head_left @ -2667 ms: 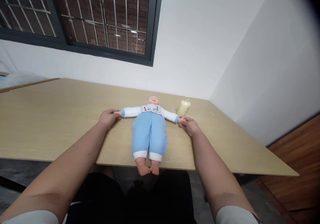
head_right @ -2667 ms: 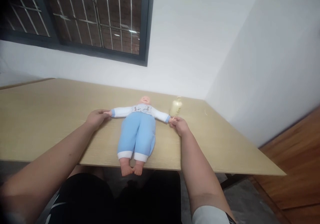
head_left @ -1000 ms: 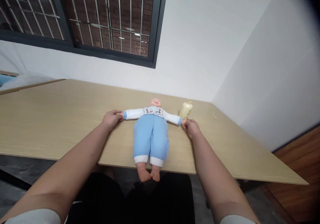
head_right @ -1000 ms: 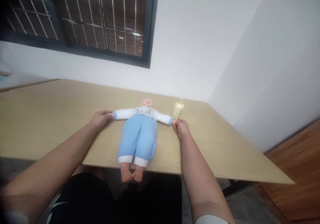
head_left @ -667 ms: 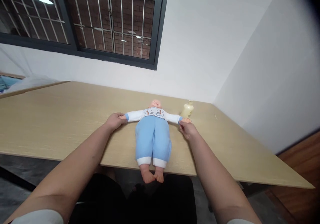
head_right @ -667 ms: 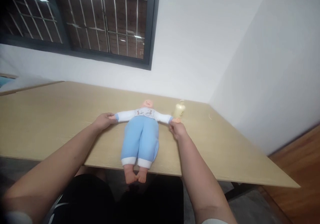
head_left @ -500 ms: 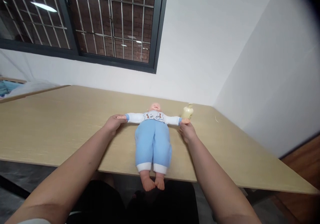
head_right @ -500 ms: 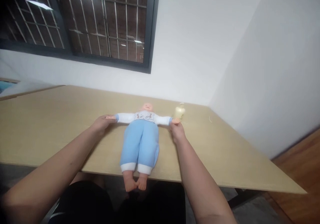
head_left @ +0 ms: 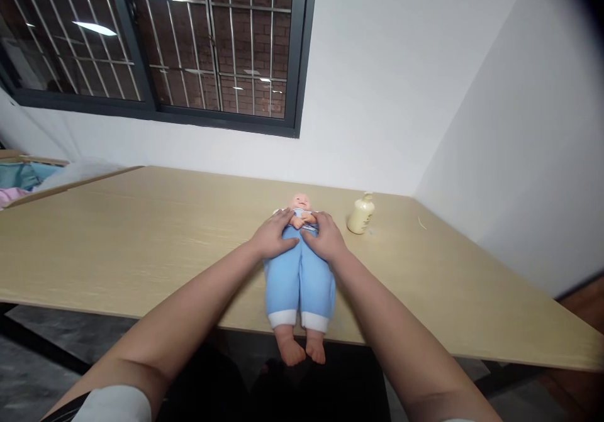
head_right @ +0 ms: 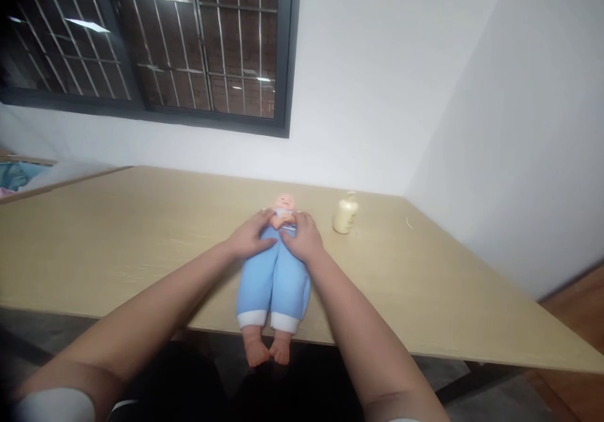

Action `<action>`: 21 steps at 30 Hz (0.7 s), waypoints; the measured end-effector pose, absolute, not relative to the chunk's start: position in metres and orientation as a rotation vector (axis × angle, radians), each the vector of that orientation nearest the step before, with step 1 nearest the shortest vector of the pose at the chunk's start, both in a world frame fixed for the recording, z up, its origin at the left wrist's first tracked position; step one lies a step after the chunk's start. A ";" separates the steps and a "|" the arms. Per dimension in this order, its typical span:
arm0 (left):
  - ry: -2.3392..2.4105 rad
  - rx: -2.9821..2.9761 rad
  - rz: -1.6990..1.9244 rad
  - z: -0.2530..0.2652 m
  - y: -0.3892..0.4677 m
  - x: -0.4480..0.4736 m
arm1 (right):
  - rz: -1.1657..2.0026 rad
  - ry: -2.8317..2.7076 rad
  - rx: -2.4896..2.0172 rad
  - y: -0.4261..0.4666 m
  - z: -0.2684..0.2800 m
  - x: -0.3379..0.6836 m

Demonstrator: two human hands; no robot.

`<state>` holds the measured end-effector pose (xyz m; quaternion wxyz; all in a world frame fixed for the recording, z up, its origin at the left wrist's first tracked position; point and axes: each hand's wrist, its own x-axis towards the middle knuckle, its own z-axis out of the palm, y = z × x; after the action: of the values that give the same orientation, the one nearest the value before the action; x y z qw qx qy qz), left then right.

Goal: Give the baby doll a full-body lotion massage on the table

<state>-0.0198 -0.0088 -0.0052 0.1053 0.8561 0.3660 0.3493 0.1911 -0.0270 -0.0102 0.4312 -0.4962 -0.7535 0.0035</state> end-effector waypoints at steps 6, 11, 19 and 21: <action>1.117 2.680 1.025 -0.014 -0.005 -0.022 | -0.033 -1.878 -1.263 -0.019 -0.022 0.192; 1.179 2.715 0.964 -0.022 -0.003 -0.024 | -0.045 -1.948 -1.306 -0.019 -0.027 0.194; 1.129 2.543 1.071 -0.026 -0.008 -0.025 | 0.082 -1.783 -1.233 -0.018 -0.032 0.198; 1.188 2.322 1.294 -0.029 -0.009 -0.029 | 0.231 -1.531 -1.192 -0.014 -0.036 0.207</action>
<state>-0.0291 -0.0087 -0.0287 0.1148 0.7922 0.4054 0.4416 0.2067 -0.0142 -0.0357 0.5593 -0.5058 -0.6494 0.0980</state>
